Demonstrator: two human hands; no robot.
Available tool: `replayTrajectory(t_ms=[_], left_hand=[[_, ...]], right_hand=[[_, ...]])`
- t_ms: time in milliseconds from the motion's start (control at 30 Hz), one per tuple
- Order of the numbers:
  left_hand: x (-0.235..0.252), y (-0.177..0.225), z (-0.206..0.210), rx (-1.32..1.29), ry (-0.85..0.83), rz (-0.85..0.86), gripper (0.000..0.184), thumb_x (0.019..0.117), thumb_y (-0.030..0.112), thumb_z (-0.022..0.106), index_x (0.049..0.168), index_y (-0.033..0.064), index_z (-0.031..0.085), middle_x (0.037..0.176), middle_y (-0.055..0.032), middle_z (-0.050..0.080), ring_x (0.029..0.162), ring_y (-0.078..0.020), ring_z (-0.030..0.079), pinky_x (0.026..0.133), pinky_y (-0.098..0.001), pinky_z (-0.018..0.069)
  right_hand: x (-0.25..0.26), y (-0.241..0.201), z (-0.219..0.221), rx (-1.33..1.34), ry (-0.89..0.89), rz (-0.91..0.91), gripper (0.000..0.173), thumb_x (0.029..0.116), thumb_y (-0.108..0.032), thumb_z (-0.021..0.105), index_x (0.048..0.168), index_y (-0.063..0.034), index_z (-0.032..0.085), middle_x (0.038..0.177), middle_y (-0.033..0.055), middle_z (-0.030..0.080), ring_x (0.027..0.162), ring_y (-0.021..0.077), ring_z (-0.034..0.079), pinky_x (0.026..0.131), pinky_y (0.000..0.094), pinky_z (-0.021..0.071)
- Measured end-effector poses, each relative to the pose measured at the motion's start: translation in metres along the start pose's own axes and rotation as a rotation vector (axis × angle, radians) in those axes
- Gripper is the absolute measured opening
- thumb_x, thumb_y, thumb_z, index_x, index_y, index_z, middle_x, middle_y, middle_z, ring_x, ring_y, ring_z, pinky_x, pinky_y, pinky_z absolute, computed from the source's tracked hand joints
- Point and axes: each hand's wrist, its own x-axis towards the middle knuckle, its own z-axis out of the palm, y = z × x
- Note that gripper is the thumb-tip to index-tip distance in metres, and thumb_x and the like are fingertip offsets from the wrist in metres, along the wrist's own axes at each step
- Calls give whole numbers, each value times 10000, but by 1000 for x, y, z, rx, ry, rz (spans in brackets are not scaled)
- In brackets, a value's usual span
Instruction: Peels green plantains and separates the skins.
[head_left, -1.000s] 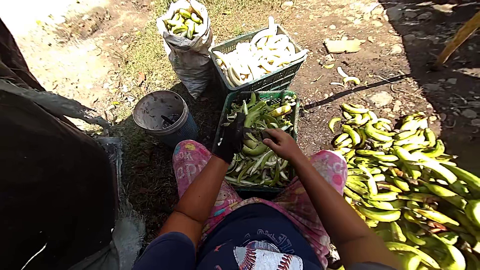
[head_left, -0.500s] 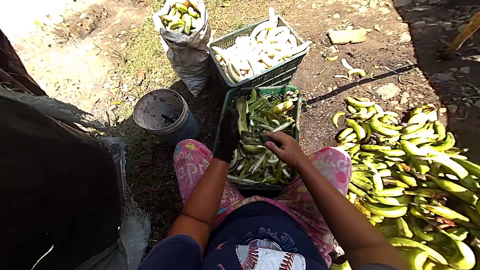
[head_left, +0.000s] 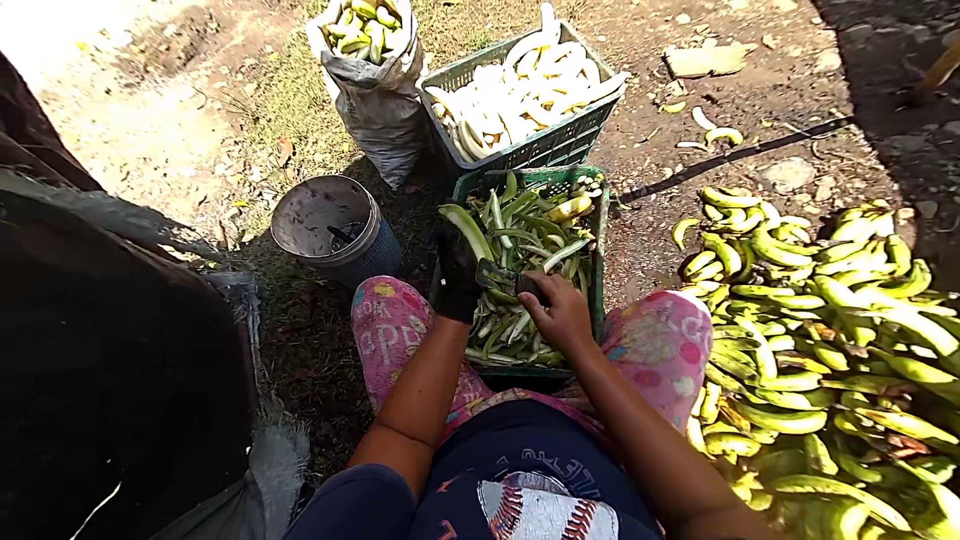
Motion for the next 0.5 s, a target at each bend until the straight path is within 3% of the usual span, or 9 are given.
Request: replayTrajectory(t_ms=[100, 200, 267, 300, 367, 433, 500], left_hand=[[0, 19, 11, -103, -24, 14, 451, 1072, 254, 466, 1492, 92, 423, 1384, -115, 564, 1208, -184, 566, 997, -420, 499], [-21, 44, 0, -195, -364, -191, 382, 1094, 265, 415, 1439, 125, 502, 1291, -89, 613, 1095, -132, 601, 934, -371, 521], [-25, 34, -6, -196, -529, -268, 387, 1095, 260, 419, 1444, 121, 514, 1288, -93, 621, 1088, -129, 614, 944, -357, 525], [-26, 25, -5, -228, -506, -290, 390, 1097, 277, 411, 1435, 123, 526, 1270, -87, 633, 1071, -127, 626, 931, -351, 535], [-22, 16, 2, -293, -272, -304, 415, 1093, 403, 386, 1387, 161, 551, 1198, -45, 645, 1016, -107, 625, 872, -349, 550], [-10, 6, 9, -200, -35, -161, 473, 1096, 424, 376, 1480, 166, 479, 1396, -51, 576, 1234, -145, 563, 1028, -421, 496], [2, -4, 12, 53, 119, 34, 482, 1083, 290, 439, 1510, 68, 406, 1502, -131, 475, 1349, -220, 476, 1085, -455, 441]], right_hand=[[21, 5, -13, -87, 117, -100, 602, 1016, -604, 441, 1336, -159, 688, 1072, 208, 692, 1005, 411, 664, 870, 627, 498], [66, 21, -37, -170, 252, -109, 594, 1020, -602, 444, 1345, -168, 688, 1104, 251, 684, 1034, 450, 653, 906, 648, 469], [85, 18, -53, -110, 288, -17, 608, 1045, -593, 398, 1383, -159, 657, 1123, 240, 684, 1078, 433, 644, 946, 656, 450], [89, 14, -58, -97, 279, 5, 621, 1046, -600, 384, 1389, -156, 649, 1125, 236, 685, 1083, 430, 645, 942, 658, 452], [77, 2, -54, -115, 181, -6, 625, 1033, -623, 398, 1380, -170, 654, 1124, 222, 693, 1063, 421, 661, 904, 651, 481], [47, -8, -28, -109, 98, -19, 606, 1025, -626, 438, 1363, -174, 658, 1076, 196, 679, 1001, 402, 655, 845, 634, 494], [18, -12, -1, -87, 116, 8, 573, 1008, -614, 487, 1342, -190, 679, 1047, 173, 688, 971, 381, 665, 828, 623, 508]])
